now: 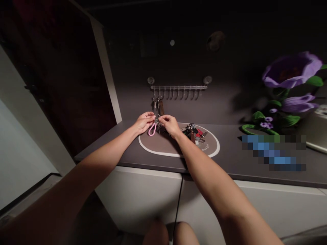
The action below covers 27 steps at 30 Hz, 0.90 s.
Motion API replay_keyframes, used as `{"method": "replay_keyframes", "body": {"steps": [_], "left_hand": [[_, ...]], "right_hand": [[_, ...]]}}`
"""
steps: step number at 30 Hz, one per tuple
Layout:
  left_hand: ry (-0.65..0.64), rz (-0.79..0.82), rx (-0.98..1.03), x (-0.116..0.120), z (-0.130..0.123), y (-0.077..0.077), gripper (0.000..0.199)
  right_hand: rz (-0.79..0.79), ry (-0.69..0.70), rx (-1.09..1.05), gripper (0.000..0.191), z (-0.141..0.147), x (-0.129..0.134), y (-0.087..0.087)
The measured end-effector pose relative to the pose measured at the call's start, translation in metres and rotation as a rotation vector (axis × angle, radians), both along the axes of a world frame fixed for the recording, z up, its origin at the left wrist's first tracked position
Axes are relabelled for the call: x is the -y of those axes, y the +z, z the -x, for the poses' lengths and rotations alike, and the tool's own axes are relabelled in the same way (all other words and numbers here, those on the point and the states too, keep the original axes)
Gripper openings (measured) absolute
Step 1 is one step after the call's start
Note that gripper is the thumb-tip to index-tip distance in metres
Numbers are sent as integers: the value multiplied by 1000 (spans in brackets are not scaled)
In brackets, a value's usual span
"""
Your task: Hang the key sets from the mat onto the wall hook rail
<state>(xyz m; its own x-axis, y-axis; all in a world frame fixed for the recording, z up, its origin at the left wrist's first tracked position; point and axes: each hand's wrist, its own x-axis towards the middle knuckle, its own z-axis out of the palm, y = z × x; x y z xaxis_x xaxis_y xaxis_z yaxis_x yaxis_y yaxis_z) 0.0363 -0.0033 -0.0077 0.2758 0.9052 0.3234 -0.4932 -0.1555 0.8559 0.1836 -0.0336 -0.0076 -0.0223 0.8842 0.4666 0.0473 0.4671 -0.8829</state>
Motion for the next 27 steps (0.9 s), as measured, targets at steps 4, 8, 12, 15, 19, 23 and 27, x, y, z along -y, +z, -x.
{"method": "replay_keyframes", "body": {"steps": [4,8,12,15,19,23,27], "left_hand": [[-17,-2,18,0,-1,0,26],[-17,1,13,4,-3,1,25],[-5,-7,-13,7,-5,2,22],[-4,-21,-34,8,-6,2,20],[54,-46,-110,6,-7,0,18],[223,-154,-284,2,-8,-4,14],[406,-343,-586,-3,-8,-9,18]], "right_hand": [[-18,12,5,29,-1,0,0],[-30,24,-1,27,-2,0,1],[-42,28,6,25,-3,-3,1],[-52,11,9,25,-5,-6,0],[-51,1,-35,26,-7,-8,4],[-21,-26,-82,24,-6,-7,15],[13,-74,-116,19,-6,-12,31]]}}
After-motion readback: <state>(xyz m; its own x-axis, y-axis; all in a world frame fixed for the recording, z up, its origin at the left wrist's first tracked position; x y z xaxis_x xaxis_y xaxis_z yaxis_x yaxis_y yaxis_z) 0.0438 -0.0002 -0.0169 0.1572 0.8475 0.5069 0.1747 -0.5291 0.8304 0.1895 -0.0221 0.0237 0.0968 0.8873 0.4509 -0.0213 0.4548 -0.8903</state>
